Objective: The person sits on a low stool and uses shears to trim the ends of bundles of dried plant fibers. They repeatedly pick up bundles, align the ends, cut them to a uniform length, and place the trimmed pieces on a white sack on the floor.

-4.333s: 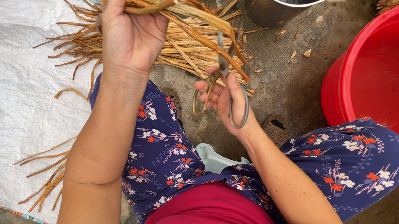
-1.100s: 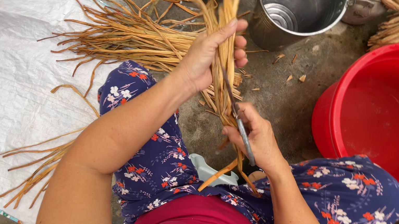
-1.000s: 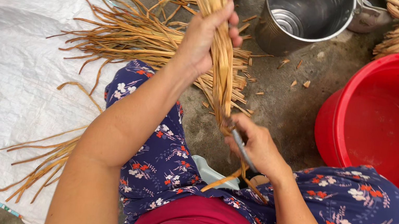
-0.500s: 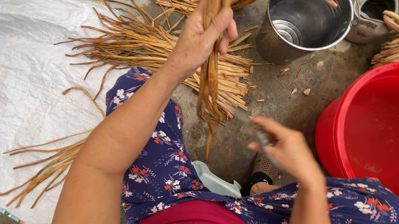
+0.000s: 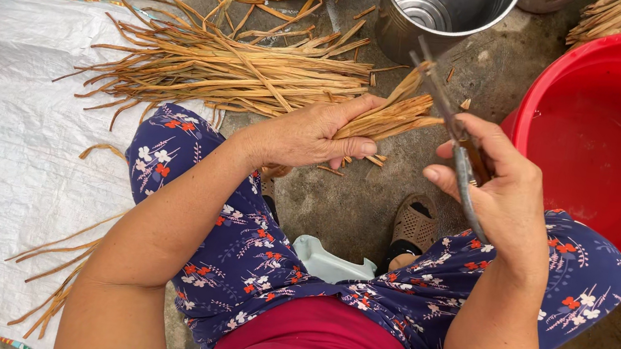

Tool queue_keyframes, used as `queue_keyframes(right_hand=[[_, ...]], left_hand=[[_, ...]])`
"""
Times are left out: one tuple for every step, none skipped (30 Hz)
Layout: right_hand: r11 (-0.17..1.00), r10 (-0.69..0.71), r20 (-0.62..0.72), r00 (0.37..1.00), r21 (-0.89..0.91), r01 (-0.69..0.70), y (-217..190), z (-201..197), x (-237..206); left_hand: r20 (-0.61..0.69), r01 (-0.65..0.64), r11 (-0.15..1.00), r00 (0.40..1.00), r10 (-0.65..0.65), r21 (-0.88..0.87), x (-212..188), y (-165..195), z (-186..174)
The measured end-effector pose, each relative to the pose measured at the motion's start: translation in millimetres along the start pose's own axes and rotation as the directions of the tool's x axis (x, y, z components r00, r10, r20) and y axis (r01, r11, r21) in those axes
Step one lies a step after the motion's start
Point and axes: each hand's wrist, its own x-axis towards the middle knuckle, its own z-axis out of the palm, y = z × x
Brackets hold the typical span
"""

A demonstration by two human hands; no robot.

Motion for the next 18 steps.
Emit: queue_keyframes(right_hand=[[0.997,-0.029,-0.005,1.0,0.076,0.029,-1.5,0.0,0.6],[0.987,-0.057,-0.012,0.998,0.151,0.058,-2.5,-1.3,0.3],[0.971,-0.083,-0.019,0.996,0.225,0.085,-2.9,-1.9,0.4],[0.968,-0.08,-0.049,0.996,0.234,0.089,-2.5,-2.6,0.4],[0.966,-0.075,-0.08,0.994,0.241,0.093,-1.9,-3.3,-0.1],[0.964,-0.074,-0.112,0.991,0.247,0.1,-0.9,-3.4,0.2],[0.982,-0.073,-0.071,0.995,0.168,0.084,0.3,-2.4,1.6],[0.994,-0.067,-0.029,0.997,0.089,0.07,1.5,0.0,3.0],[0.998,-0.059,0.012,0.998,0.009,0.059,2.3,2.8,3.9],[0.999,-0.039,-0.012,0.999,0.036,0.039,2.5,5.9,3.8],[0.998,-0.019,-0.037,0.999,0.063,0.021,2.3,9.0,3.4],[0.996,0.003,-0.058,0.998,0.089,0.003,1.6,10.0,2.5],[0.992,-0.031,-0.083,0.996,0.117,0.04,0.4,8.2,0.5],[0.987,-0.061,-0.107,0.992,0.145,0.077,-1.2,4.3,-1.9],[0.979,-0.094,-0.131,0.987,0.17,0.115,-2.4,1.8,-3.5],[0.983,-0.13,-0.097,0.987,0.121,0.141,-3.0,2.6,-4.4],[0.983,-0.166,-0.058,0.984,0.073,0.17,-3.4,4.0,-5.1],[0.979,-0.2,-0.016,0.98,0.029,0.2,-3.7,6.2,-5.2]], left_hand=[[0.004,0.005,1.0,1.0,-0.005,-0.011,-0.3,0.8,-1.0],[0.007,0.009,1.0,1.0,-0.009,-0.023,-0.6,1.1,-2.0],[0.003,-0.007,1.0,1.0,0.007,-0.029,-0.9,0.8,-2.6],[0.001,-0.022,0.999,1.0,0.022,-0.037,-1.0,-0.1,-2.9],[0.0,-0.037,0.998,0.999,0.037,-0.046,-1.0,-1.2,-2.7],[0.007,-0.039,0.998,0.999,0.039,-0.041,-0.7,-2.5,-2.4],[0.014,-0.04,0.999,0.999,0.04,-0.034,-0.4,-3.7,-2.2],[0.021,-0.04,0.999,0.999,0.04,-0.029,-0.1,-4.5,-1.3],[0.02,-0.007,1.0,1.0,0.008,-0.023,0.2,-5.1,-0.8],[0.017,0.023,1.0,1.0,-0.023,-0.015,0.8,-5.4,-0.4],[0.014,0.052,0.999,0.999,-0.052,-0.007,1.3,-5.5,-0.6],[0.003,0.038,0.999,0.999,-0.038,-0.018,1.6,-5.5,-1.0],[-0.008,0.027,0.999,1.0,-0.027,-0.031,1.6,-5.7,-1.8],[-0.02,0.017,0.999,1.0,-0.017,-0.046,1.4,-6.1,-2.6],[-0.027,0.01,0.999,1.0,-0.011,-0.048,1.1,-6.9,-2.9],[-0.037,0.001,0.999,0.999,-0.003,-0.049,0.9,-8.1,-3.5],[-0.05,-0.006,0.999,0.999,0.004,-0.049,0.8,-9.6,-3.5],[-0.058,0.0,0.999,0.998,-0.002,-0.032,0.5,-11.4,-3.2]])
